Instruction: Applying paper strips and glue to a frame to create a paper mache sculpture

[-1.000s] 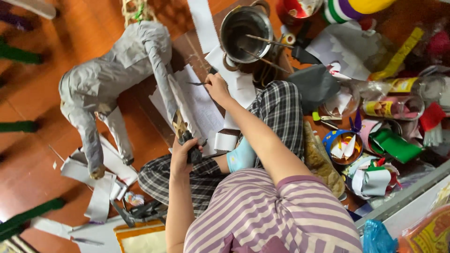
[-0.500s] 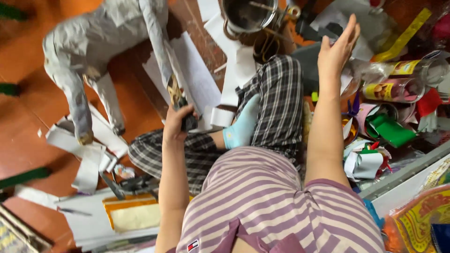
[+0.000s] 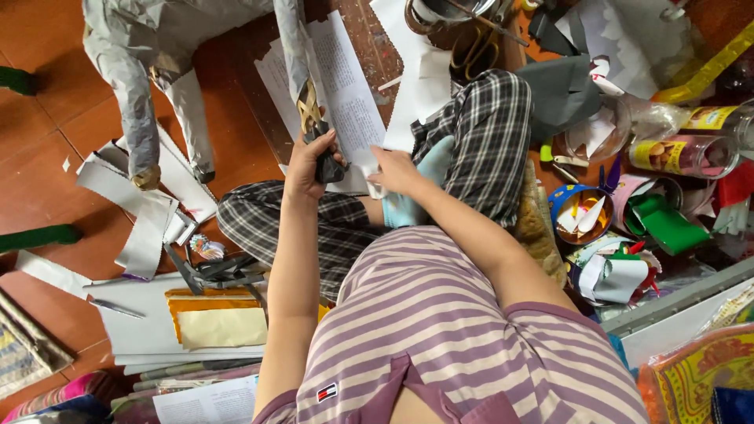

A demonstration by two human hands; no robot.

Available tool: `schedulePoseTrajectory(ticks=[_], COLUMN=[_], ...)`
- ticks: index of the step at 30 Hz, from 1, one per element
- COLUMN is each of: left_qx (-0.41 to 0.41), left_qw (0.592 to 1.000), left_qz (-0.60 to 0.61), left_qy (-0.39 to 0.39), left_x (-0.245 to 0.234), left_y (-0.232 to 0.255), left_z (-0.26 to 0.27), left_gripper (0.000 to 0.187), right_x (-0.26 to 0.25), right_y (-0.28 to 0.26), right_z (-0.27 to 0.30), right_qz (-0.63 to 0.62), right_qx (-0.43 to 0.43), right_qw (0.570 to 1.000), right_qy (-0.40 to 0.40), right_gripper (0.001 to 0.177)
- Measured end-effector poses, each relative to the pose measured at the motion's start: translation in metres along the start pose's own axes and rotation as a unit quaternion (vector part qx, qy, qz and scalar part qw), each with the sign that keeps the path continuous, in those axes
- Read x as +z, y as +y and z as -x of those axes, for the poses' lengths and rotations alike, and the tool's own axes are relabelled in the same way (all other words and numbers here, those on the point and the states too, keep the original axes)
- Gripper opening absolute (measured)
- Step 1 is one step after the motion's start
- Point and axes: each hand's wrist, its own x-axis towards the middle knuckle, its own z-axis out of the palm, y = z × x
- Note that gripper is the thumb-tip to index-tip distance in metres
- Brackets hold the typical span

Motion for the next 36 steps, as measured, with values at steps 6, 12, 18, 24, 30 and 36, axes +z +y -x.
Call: schedulePoseTrajectory(ticks=[6, 12, 18, 24, 30, 36], left_qx=[0.009, -0.003, -0.015, -0.024, -0.007, 0.007], left_qw=[1.0, 1.0, 1.0, 1.0, 1.0, 1.0], left_qz=[-0.016, -0.013, -0.018, -0.009, 0.0, -0.009], left_qy=[-0.018, -0.011, 0.002, 0.007, 0.011, 0.013], left_x=[-0.002, -0.006, -0.004, 0.001, 0.006, 0.004], left_y=[0.009, 0.012, 0.019, 0.018, 0.021, 0.015], left_z=[0.002, -0.006, -0.003, 0.006, 0.011, 0.007], left_gripper=[0.04, 0.033, 0.035, 0.039, 0.04, 0.04], right_x=[0.009, -0.08, -0.175, -0.173, -0.156, -0.11], right_y=[0.033, -0.043, -0.053, 0.12, 0.165, 0.091], right_z=[-0.021, 0.047, 0.139, 0.263, 0.309, 0.148], right_qz=[-0.08, -0.173, -0.225, -0.224, -0.128, -0.037], right_qx=[0.006, -0.102, 0.018, 0.169, 0.361, 0.19], right_qw=[0.996, 0.977, 0.97, 0.959, 0.912, 0.959], right_qy=[0.028, 0.064, 0.091, -0.047, -0.148, 0.208], right_gripper=[0.026, 0.012, 0.015, 0.027, 0.026, 0.024])
